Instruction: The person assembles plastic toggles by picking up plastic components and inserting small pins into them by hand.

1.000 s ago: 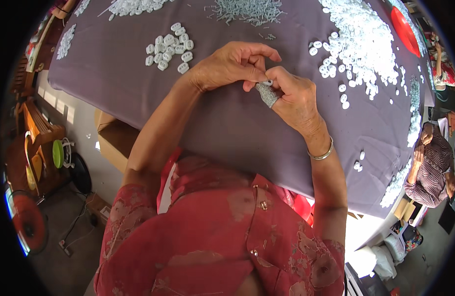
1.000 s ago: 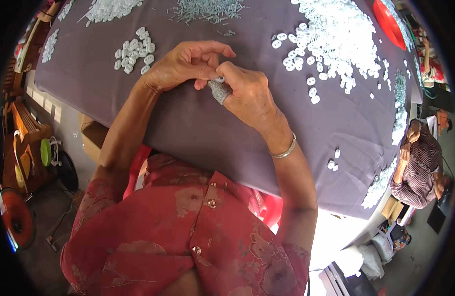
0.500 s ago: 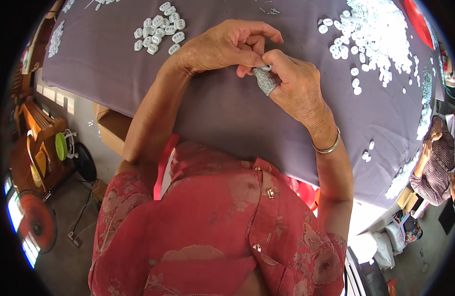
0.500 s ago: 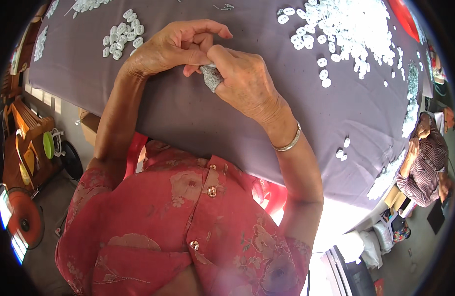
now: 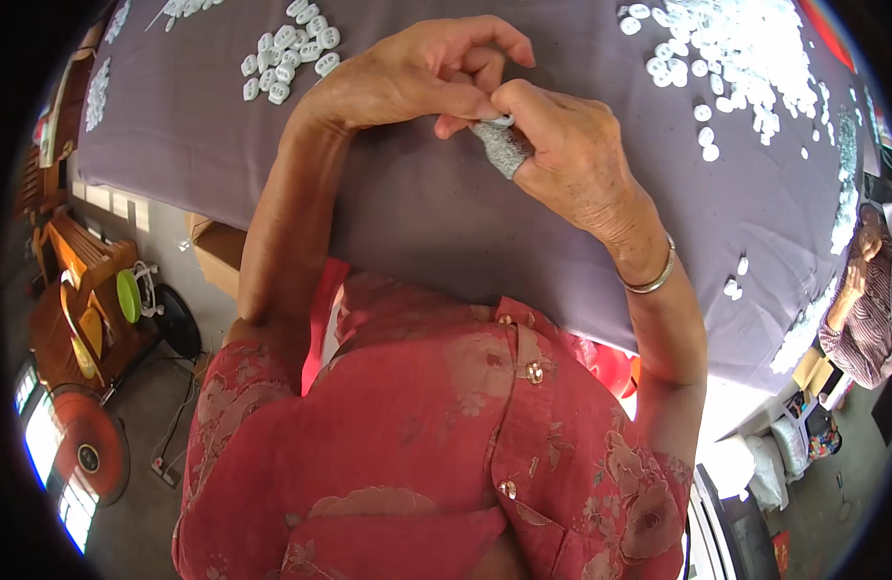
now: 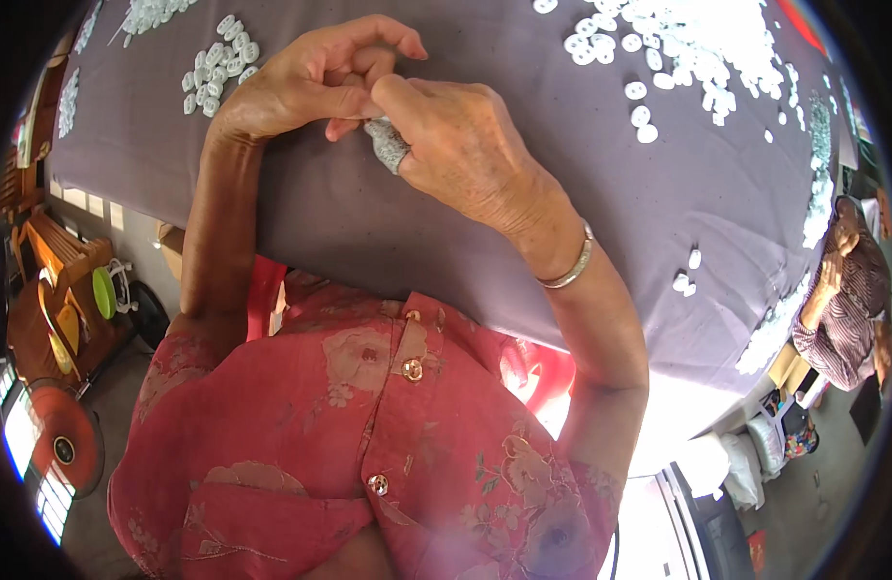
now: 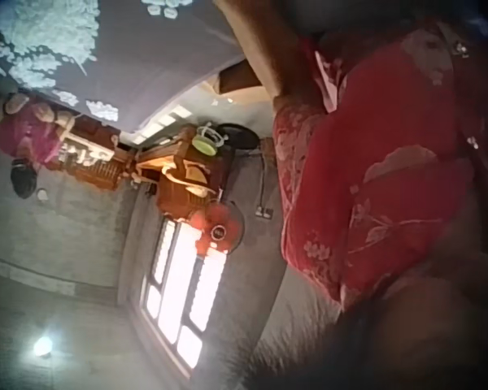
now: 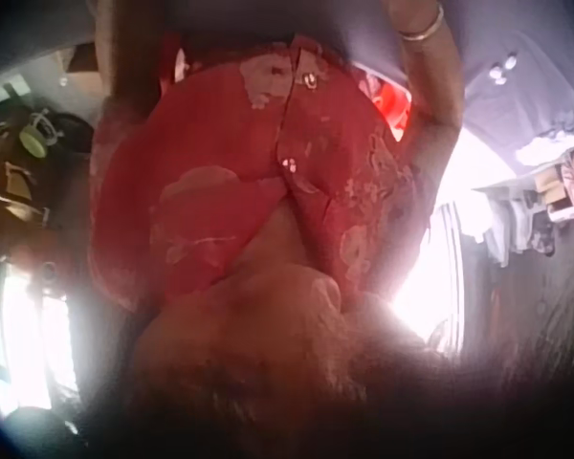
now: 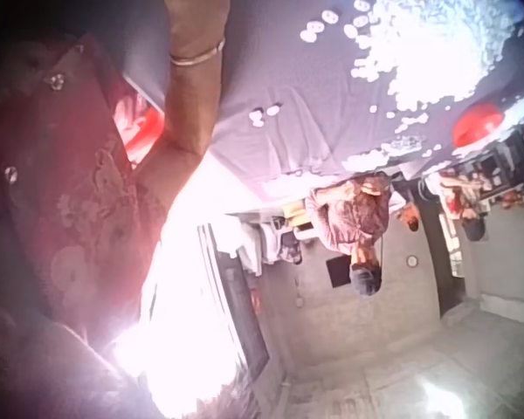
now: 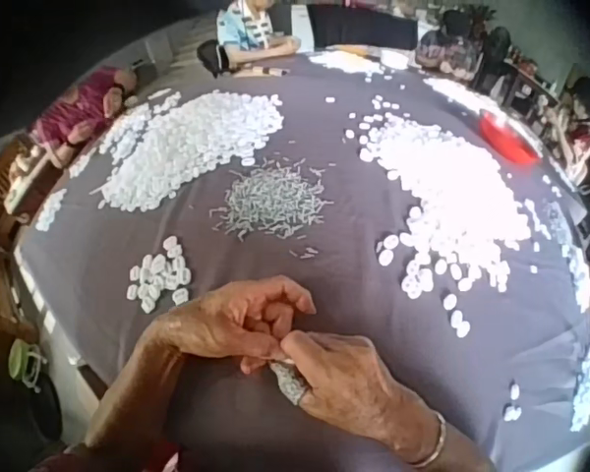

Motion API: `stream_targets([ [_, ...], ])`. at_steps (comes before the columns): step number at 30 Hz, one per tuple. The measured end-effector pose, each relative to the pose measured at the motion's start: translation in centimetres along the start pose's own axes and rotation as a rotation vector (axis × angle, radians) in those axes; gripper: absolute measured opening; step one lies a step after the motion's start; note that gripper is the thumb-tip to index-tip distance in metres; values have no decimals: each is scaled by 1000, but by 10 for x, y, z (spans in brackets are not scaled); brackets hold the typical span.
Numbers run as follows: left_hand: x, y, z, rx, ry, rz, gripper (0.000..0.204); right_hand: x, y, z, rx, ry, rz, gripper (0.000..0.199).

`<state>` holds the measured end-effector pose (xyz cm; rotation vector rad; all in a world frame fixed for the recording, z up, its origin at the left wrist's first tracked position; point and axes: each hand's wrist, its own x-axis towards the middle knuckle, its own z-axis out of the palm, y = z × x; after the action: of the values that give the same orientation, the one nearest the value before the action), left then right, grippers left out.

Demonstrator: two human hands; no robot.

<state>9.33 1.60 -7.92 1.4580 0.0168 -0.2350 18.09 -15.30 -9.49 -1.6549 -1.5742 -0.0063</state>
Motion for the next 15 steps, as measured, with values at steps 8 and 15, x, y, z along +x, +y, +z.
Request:
stream_targets([
  [8, 2, 5, 7, 66, 84, -60, 39, 0, 8, -4, -11, -34, -10, 20],
  [15, 1, 7, 12, 58, 126, -53, 46, 2, 14, -5, -126, 10, -52, 20],
])
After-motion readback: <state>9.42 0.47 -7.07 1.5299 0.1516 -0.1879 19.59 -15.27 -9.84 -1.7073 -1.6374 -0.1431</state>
